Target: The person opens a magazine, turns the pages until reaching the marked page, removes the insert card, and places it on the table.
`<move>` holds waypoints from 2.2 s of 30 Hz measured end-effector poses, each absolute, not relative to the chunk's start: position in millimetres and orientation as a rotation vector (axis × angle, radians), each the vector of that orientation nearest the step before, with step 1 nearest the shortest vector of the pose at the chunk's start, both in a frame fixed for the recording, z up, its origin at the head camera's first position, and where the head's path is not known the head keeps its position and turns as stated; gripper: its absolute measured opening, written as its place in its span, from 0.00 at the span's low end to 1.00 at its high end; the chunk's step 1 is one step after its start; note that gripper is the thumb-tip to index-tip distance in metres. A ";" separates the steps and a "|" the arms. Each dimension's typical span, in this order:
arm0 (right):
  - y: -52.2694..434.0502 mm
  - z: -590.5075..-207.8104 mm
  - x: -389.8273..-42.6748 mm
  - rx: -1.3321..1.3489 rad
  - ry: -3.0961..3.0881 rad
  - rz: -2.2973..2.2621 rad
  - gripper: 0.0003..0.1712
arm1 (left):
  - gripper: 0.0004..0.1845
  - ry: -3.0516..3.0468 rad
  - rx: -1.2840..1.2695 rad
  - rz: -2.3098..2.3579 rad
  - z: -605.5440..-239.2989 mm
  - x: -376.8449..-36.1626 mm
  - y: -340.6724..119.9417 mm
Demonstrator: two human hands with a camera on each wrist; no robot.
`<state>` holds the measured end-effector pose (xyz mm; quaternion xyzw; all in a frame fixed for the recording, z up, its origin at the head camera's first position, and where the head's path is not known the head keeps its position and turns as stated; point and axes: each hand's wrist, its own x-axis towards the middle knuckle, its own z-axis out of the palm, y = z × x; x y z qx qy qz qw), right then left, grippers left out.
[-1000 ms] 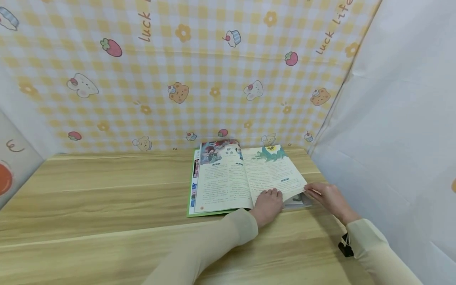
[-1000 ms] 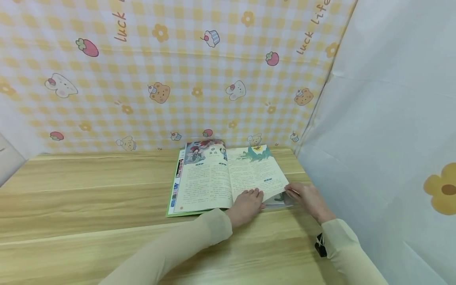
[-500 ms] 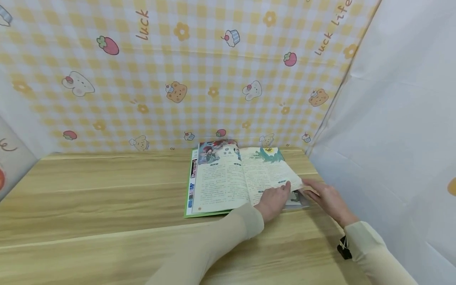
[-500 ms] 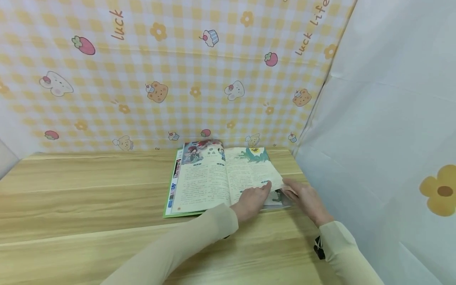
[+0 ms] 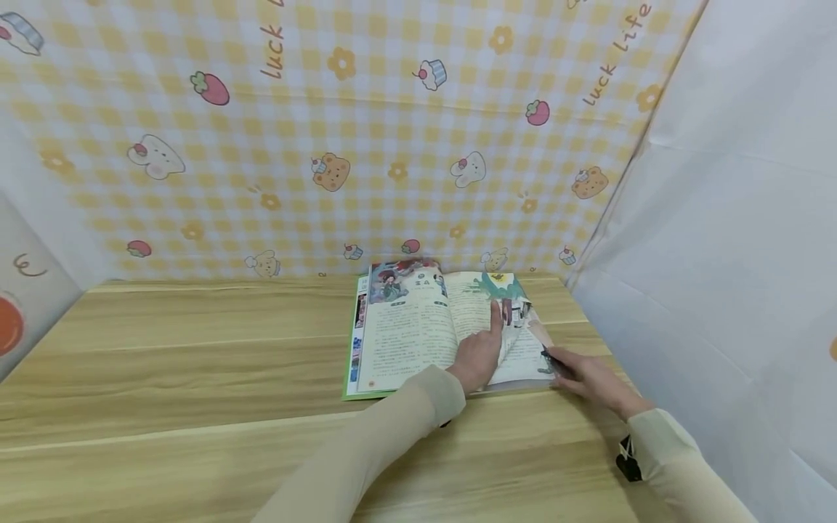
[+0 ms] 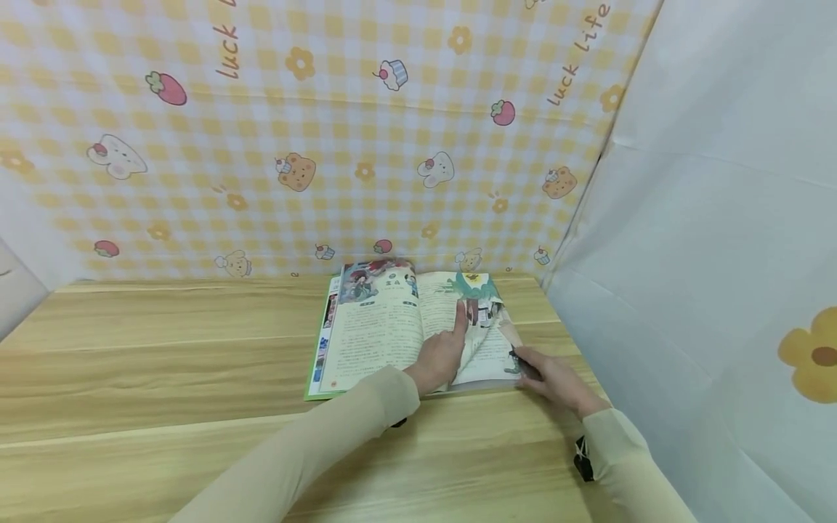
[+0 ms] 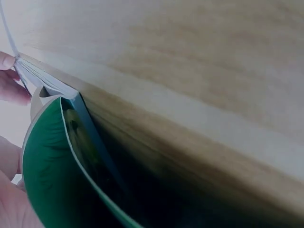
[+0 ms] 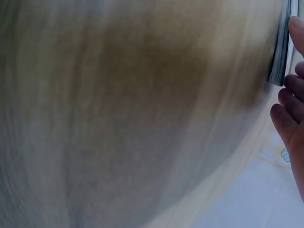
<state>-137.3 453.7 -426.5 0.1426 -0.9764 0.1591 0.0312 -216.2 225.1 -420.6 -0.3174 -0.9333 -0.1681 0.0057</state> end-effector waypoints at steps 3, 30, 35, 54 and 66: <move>453.2 -428.3 -137.9 0.453 -3.010 0.486 0.31 | 0.53 -2.929 -0.984 -0.597 -421.8 -218.7 223.0; 461.5 -417.2 -141.8 0.492 -3.148 0.541 0.26 | 0.23 -2.845 -1.105 0.020 -414.4 -236.4 183.2; 461.4 -417.6 -141.8 0.502 -3.134 0.532 0.26 | 0.17 -2.691 -1.167 0.222 -412.1 -237.2 172.2; 463.6 -413.3 -146.2 0.490 -3.179 0.554 0.25 | 0.13 -2.558 -1.164 0.514 -421.9 -236.1 127.8; 464.1 -413.7 -147.6 0.492 -3.186 0.559 0.25 | 0.22 -2.573 -1.012 0.477 -437.1 -230.8 108.8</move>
